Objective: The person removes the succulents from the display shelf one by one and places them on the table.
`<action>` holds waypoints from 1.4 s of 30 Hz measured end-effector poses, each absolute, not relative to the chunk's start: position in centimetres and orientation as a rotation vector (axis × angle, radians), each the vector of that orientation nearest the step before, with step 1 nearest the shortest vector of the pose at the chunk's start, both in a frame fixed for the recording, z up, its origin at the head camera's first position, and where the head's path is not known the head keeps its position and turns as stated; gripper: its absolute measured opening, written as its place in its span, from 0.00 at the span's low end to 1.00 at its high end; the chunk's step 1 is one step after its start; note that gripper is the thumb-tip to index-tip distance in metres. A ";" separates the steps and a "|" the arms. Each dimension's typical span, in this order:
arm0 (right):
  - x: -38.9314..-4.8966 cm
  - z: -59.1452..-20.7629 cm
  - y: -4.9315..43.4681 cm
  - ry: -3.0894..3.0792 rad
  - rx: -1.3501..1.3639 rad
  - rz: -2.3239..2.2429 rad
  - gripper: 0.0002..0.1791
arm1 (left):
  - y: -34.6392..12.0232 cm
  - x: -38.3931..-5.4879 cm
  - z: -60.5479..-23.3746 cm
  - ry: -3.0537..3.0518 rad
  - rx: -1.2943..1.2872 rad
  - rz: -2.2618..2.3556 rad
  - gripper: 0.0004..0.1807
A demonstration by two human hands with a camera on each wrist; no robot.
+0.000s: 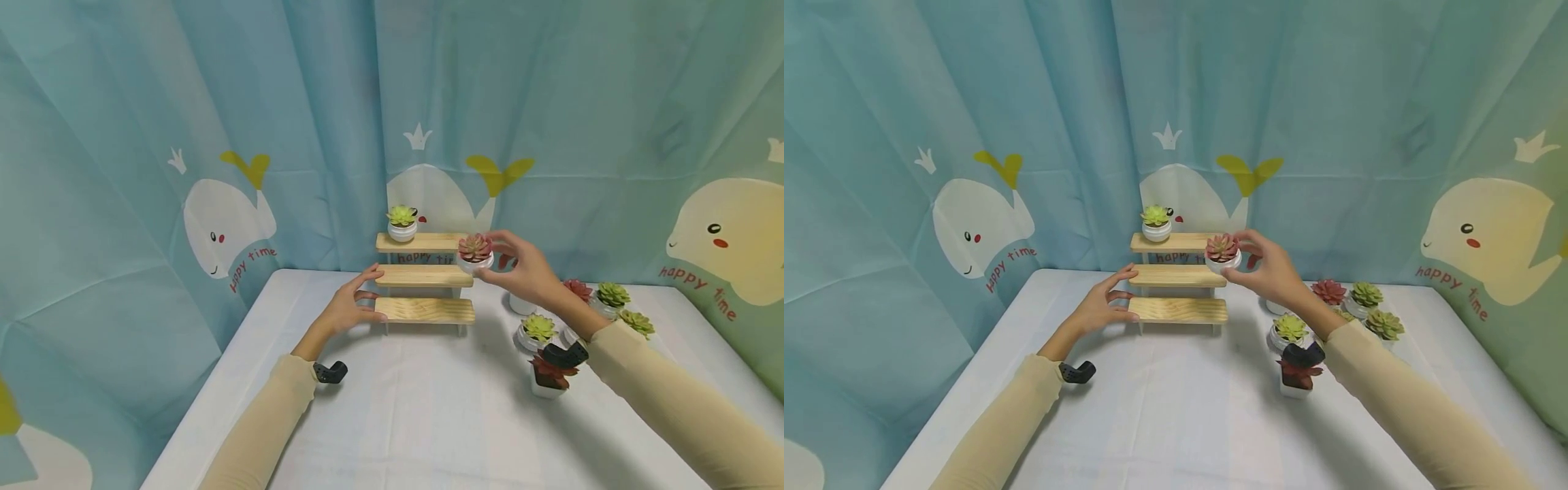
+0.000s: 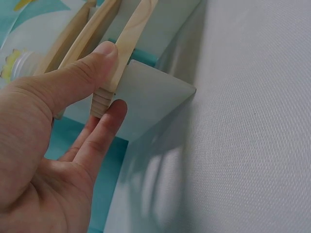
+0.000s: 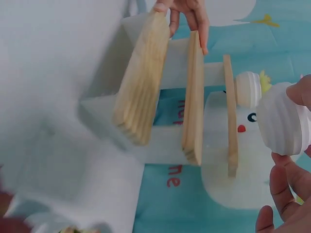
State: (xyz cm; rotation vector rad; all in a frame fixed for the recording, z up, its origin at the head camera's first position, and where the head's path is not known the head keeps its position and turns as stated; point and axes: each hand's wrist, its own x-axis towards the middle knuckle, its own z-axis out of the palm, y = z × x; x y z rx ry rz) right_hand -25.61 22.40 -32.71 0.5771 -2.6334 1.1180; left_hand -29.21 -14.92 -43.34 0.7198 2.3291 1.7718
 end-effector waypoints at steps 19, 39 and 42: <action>-19.2 -32.9 30.1 -2.670 0.423 1.018 0.35 | -15.0 -29.2 -43.2 2.313 0.730 1.781 0.50; -14.6 -36.5 36.0 -2.666 0.266 1.004 0.34 | -15.1 -29.4 -43.5 2.309 0.767 1.774 0.49; -14.0 -37.3 36.6 -2.666 0.241 1.024 0.32 | -15.1 -29.4 -43.6 2.311 0.767 1.769 0.50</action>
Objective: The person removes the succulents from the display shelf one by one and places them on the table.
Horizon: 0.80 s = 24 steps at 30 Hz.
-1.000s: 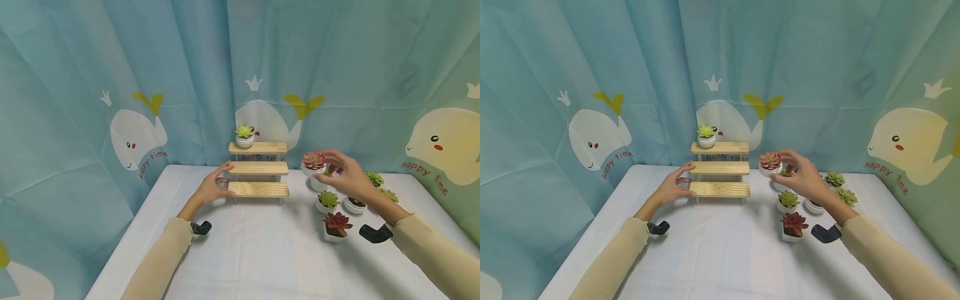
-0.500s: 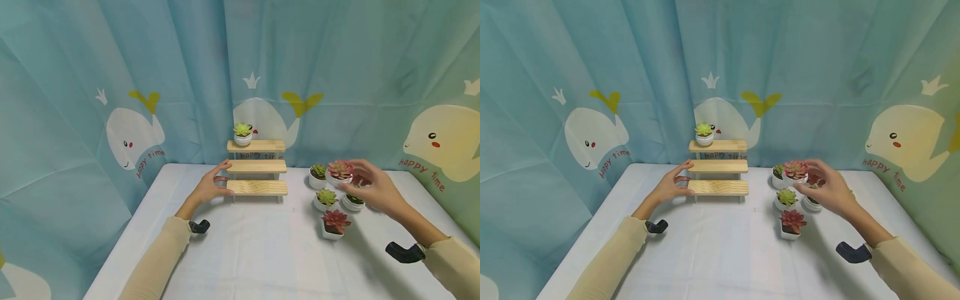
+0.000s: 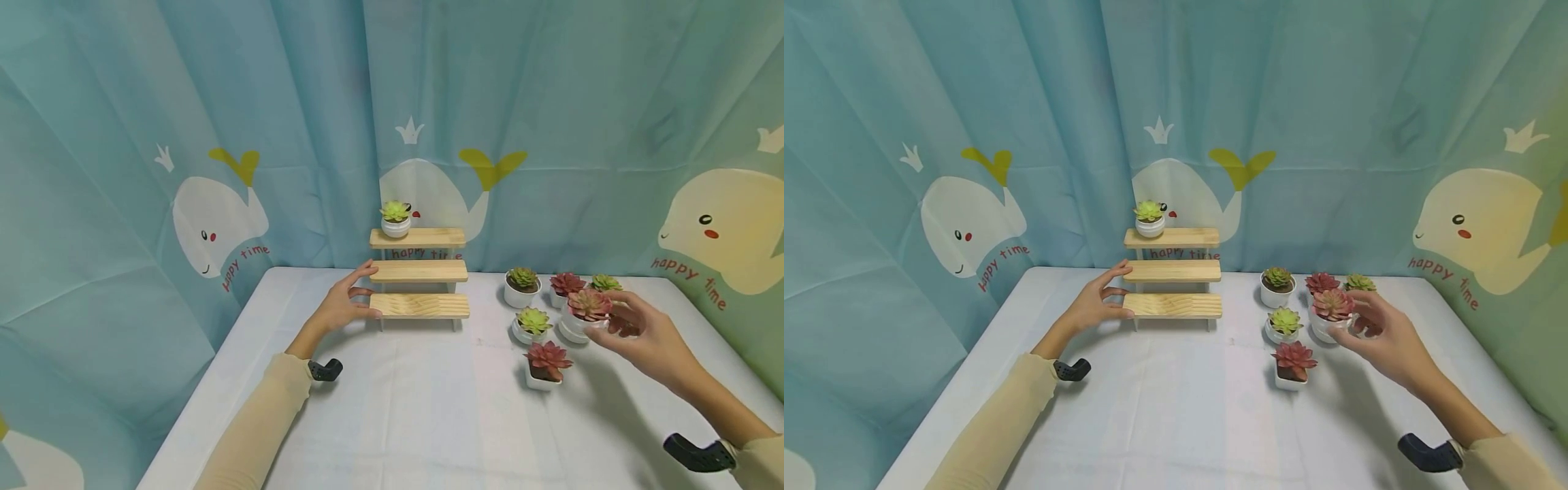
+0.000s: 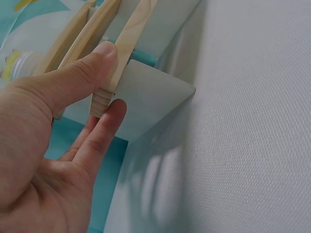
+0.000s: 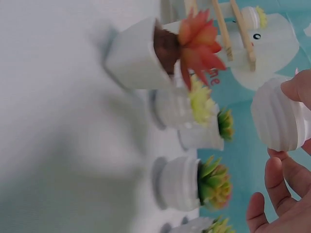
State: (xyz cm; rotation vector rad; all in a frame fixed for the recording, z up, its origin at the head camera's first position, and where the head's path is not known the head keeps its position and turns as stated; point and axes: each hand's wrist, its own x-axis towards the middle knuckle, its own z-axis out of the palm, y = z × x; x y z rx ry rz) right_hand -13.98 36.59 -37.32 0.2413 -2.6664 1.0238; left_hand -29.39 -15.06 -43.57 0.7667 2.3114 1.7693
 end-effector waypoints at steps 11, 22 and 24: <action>-12.1 -40.8 37.8 -2.654 0.184 1.157 0.28 | -15.0 -29.3 -43.6 2.327 0.749 1.758 0.49; -11.3 -43.6 39.0 -2.673 0.163 1.208 0.30 | -15.0 -29.4 -43.4 2.329 0.753 1.758 0.50; -11.2 -44.0 39.3 -2.687 0.133 1.201 0.30 | -15.0 -29.3 -43.4 2.329 0.752 1.758 0.50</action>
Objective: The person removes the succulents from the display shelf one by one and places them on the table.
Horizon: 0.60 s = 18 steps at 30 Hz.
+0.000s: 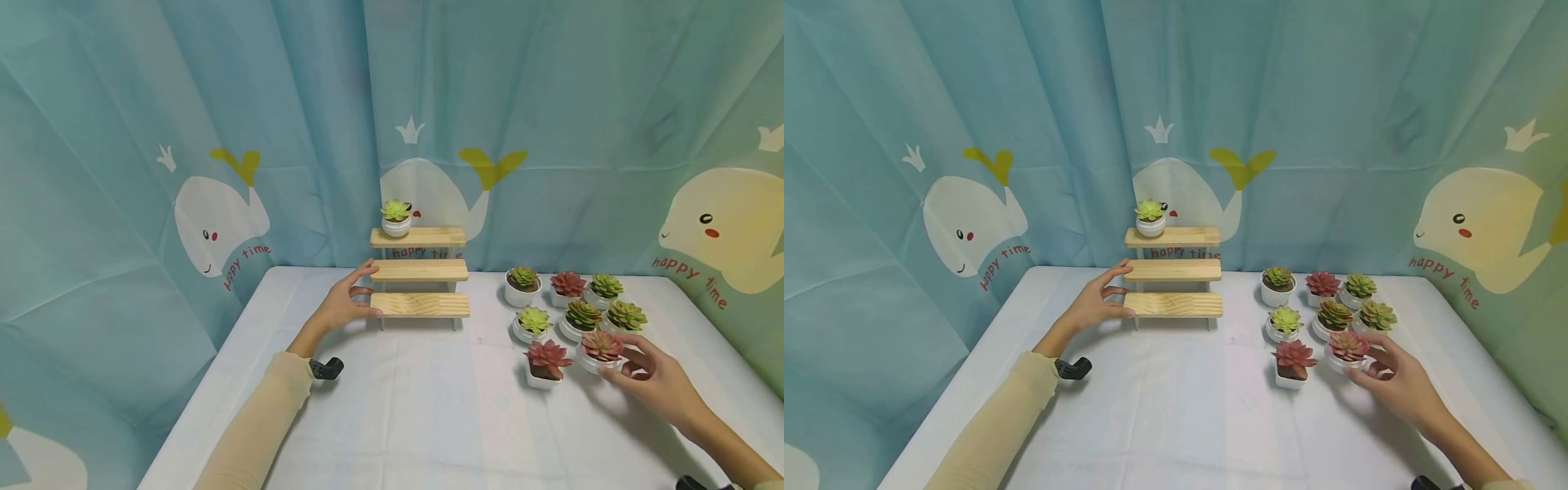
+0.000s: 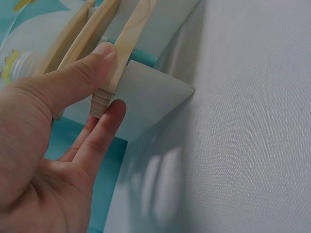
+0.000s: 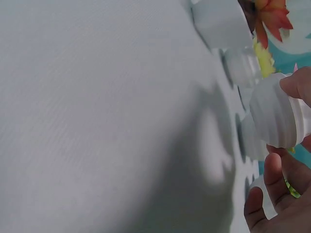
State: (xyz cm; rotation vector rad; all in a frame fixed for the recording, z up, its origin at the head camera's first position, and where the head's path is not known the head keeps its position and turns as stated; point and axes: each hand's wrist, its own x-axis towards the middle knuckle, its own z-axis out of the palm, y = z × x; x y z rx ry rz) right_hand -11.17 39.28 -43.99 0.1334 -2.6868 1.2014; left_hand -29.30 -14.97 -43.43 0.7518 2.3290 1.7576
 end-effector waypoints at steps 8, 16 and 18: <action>-11.2 -45.4 39.6 -2.718 0.076 1.175 0.31 | -15.1 -29.3 -43.7 2.327 0.735 1.759 0.49; -11.1 -46.0 39.5 -2.707 0.103 1.146 0.31 | -15.1 -29.3 -43.6 2.312 0.762 1.769 0.50; -11.2 -46.2 39.6 -2.695 0.124 1.164 0.31 | -15.1 -29.3 -43.5 2.311 0.769 1.770 0.50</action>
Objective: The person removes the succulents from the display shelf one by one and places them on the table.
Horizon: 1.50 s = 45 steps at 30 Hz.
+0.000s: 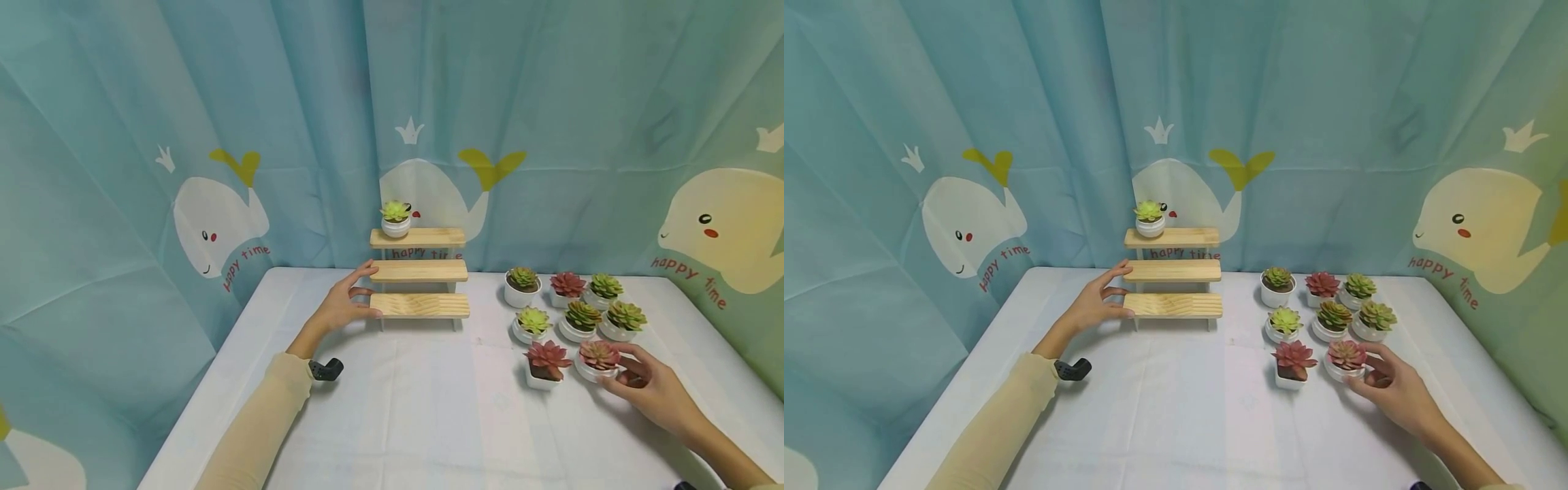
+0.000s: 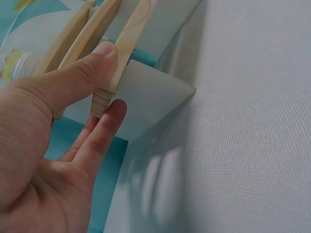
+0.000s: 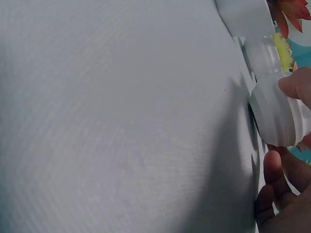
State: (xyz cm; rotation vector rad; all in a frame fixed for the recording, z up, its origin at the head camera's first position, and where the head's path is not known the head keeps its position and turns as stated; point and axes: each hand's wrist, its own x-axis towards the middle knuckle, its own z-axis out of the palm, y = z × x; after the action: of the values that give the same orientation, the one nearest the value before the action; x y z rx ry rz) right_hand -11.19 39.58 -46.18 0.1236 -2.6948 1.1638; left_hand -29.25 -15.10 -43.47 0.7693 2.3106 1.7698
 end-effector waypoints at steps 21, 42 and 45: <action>-11.3 -46.4 40.0 -2.667 0.231 1.233 0.32 | -15.3 -29.3 -43.2 2.310 0.784 1.777 0.49; -11.2 -46.4 40.3 -2.712 0.188 1.259 0.31 | -15.0 -29.3 -43.3 2.317 0.783 1.769 0.49; -11.2 -46.2 40.5 -2.741 0.179 1.273 0.31 | -15.0 -29.2 -43.3 2.315 0.772 1.764 0.49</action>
State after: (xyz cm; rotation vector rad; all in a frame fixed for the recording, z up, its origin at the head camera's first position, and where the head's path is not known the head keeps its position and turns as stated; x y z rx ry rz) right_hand -11.20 40.45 -46.20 0.1786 -2.7412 1.2733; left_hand -29.18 -15.01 -43.28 0.7716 2.3148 1.7639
